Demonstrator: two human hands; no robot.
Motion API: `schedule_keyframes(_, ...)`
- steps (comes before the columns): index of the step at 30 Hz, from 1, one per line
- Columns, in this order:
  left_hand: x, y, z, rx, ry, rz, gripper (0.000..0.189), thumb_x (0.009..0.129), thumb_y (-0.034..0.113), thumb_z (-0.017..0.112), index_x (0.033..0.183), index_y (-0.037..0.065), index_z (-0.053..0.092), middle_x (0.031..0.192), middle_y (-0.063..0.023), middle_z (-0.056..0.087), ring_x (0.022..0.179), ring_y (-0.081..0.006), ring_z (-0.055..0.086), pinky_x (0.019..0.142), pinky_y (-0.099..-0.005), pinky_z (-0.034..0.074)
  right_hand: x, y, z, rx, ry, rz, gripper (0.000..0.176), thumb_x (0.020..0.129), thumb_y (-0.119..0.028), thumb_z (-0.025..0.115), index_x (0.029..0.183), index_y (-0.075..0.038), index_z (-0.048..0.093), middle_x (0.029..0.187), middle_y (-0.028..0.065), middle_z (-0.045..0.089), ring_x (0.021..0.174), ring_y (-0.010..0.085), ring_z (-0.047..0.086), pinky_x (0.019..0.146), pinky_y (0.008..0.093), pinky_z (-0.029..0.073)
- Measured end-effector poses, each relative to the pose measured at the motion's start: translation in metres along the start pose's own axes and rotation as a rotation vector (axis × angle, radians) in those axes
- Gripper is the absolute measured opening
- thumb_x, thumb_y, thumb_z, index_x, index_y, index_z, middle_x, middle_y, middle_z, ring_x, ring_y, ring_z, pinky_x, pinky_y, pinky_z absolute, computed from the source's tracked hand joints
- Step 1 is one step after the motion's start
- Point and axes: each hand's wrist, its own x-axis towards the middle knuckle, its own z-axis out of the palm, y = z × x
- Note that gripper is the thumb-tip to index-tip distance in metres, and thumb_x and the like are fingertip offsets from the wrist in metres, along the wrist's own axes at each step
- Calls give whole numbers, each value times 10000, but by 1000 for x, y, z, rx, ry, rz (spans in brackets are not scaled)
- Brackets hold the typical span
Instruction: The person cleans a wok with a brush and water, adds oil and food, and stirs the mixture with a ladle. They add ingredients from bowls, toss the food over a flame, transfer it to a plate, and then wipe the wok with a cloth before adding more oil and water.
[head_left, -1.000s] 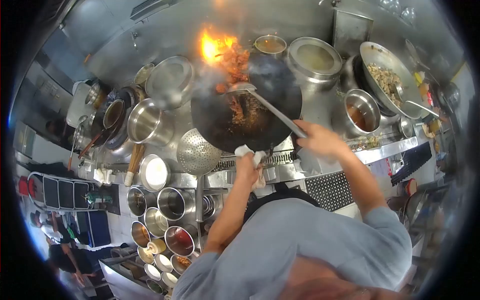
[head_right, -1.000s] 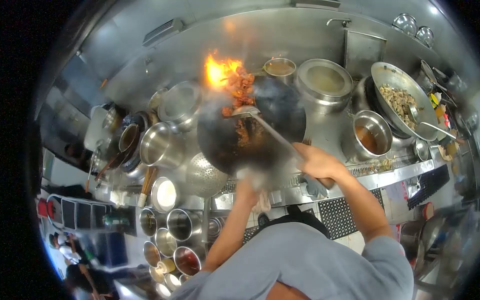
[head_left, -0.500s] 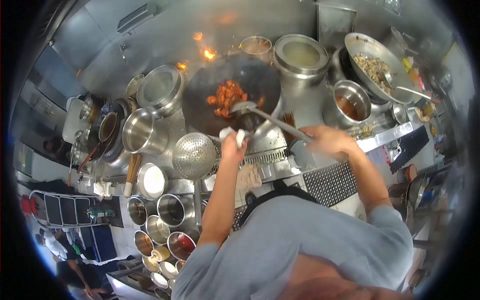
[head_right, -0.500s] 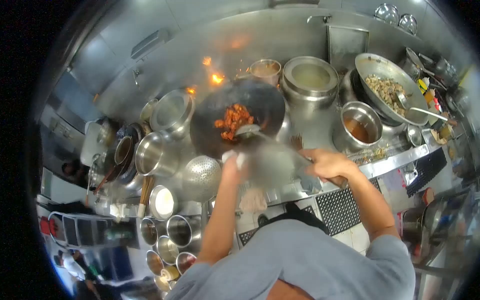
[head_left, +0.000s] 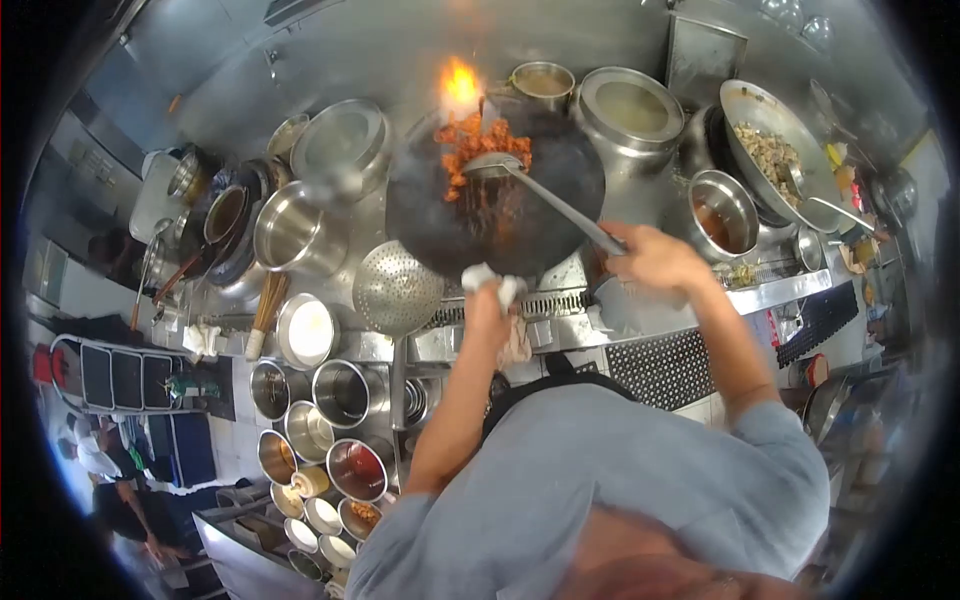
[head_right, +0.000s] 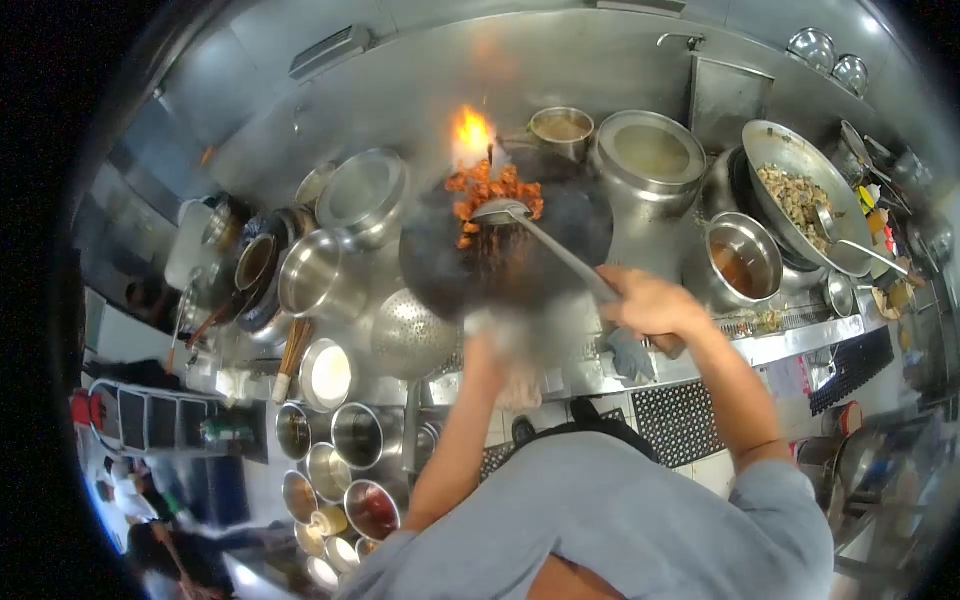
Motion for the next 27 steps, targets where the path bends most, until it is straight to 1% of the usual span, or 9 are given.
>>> schedule_keyframes(2,22,11,-9,596,-140,317,201,834,100,499,1026,45,471,929,-107,569,747,-219,598,514,-305,469,-11,16,-7,20,-38,-21,583,754,-150,583,1315,-41,463,820,119,647,576,160,578,575,324,476)
schedule_keyframes(6,62,22,0,271,-242,198,185,858,126,489,1019,35,470,921,-106,569,775,-214,591,539,-292,486,-6,6,-22,47,-201,83,623,740,-145,577,1339,-35,445,799,125,649,606,159,582,624,291,479)
schedule_keyframes(8,83,9,-13,698,-318,587,188,874,138,475,1037,45,467,922,-98,570,774,-208,589,539,-291,497,16,5,3,-200,-35,46,607,753,-160,554,1335,-32,440,773,145,641,587,184,586,598,307,486)
schedule_keyframes(11,34,-5,-4,181,-55,20,222,861,107,475,1082,95,469,961,-82,572,784,-209,612,569,-316,515,58,44,36,-195,57,-35,592,770,-180,540,1335,-39,432,771,158,633,573,198,586,568,329,490)
schedule_keyframes(14,-2,-14,-6,106,-59,104,260,850,91,466,1109,107,467,952,-71,579,789,-204,612,553,-305,491,39,38,34,-337,352,-383,583,780,-181,550,1331,-36,426,783,146,630,575,195,587,555,338,496)
schedule_keyframes(16,-27,10,15,-2,84,38,256,844,82,452,1097,98,485,927,-69,586,769,-200,610,525,-294,464,-16,-19,4,0,17,46,585,786,-188,564,1335,-38,429,816,142,633,636,197,610,588,321,504)
schedule_keyframes(20,44,19,-2,246,-145,155,160,854,123,481,982,34,518,858,-93,591,646,-204,596,449,-244,436,-15,17,-12,199,-121,-62,545,776,-133,556,1302,-22,465,689,103,592,440,133,513,460,299,446)
schedule_keyframes(22,42,34,21,197,-160,159,149,857,122,479,966,28,523,825,-92,589,625,-208,593,432,-236,428,-15,11,-24,-9,-201,62,611,777,-190,578,1350,-42,426,815,133,641,700,212,629,610,305,488)
schedule_keyframes(27,55,-9,-7,573,-215,465,189,860,110,470,1039,53,495,915,-98,585,685,-221,609,441,-259,444,57,59,34,-259,-71,47,559,790,-211,577,1286,12,445,892,146,654,708,277,623,658,348,489)
